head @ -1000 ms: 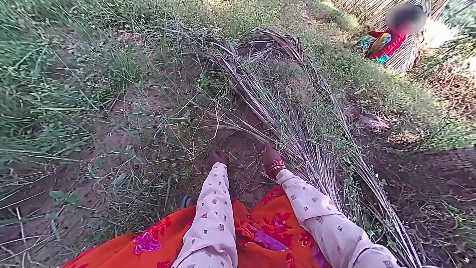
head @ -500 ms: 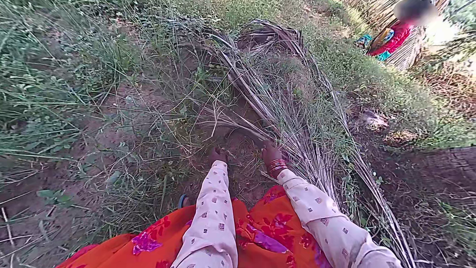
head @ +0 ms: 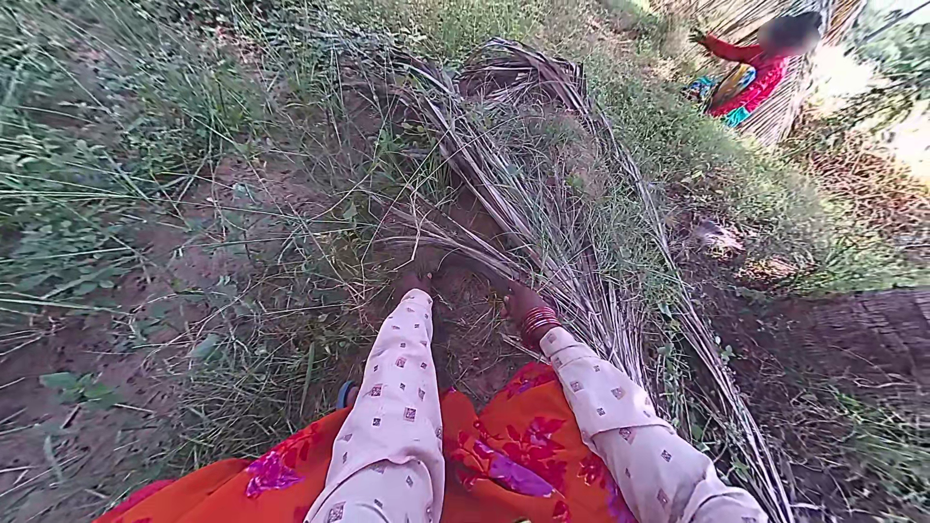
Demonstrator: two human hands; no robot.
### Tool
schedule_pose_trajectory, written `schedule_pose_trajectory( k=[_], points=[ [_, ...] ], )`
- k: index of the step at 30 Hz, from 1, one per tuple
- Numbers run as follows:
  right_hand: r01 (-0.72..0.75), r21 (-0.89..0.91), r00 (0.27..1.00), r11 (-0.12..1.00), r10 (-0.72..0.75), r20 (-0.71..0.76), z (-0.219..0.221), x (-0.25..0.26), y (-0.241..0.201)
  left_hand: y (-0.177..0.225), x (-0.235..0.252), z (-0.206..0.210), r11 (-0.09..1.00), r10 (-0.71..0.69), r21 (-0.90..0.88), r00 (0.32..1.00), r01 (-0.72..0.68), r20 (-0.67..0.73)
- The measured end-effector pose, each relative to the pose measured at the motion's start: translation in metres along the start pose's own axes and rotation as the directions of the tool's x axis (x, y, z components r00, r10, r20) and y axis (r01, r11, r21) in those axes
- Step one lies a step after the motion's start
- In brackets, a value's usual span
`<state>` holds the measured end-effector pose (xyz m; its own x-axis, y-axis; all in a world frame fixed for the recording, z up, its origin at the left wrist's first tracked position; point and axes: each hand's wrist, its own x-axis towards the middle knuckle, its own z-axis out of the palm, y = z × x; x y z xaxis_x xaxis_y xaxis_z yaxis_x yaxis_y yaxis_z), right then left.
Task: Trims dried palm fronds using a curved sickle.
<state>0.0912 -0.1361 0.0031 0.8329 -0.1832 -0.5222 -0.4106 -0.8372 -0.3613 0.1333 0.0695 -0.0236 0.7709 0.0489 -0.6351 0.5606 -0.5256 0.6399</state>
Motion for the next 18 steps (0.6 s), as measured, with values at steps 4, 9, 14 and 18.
schedule_pose_trajectory(
  k=[4, 9, 14, 18],
  points=[
    [-0.026, -0.001, 1.0, 1.0, 0.026, -0.013, -0.021, -0.014, 0.007, -0.007, -0.009, -0.004, 0.999, -0.038, 0.033, 0.999, 0.038, -0.002],
    [-0.023, 0.012, 0.999, 1.0, 0.024, -0.034, -0.034, -0.045, 0.009, -0.044, 0.063, 0.06, 0.996, 0.067, 0.075, 0.972, -0.051, -0.226],
    [-0.019, -0.135, 1.0, 0.991, 0.015, -0.026, -0.038, -0.07, -0.004, -0.062, 0.095, 0.079, 0.997, 0.072, 0.028, 0.99, -0.069, -0.119],
    [-0.03, -0.252, 0.999, 0.967, 0.024, -0.026, -0.038, -0.085, -0.012, -0.047, 0.061, 0.063, 0.993, 0.049, 0.11, 0.995, -0.039, -0.09]
  ],
)
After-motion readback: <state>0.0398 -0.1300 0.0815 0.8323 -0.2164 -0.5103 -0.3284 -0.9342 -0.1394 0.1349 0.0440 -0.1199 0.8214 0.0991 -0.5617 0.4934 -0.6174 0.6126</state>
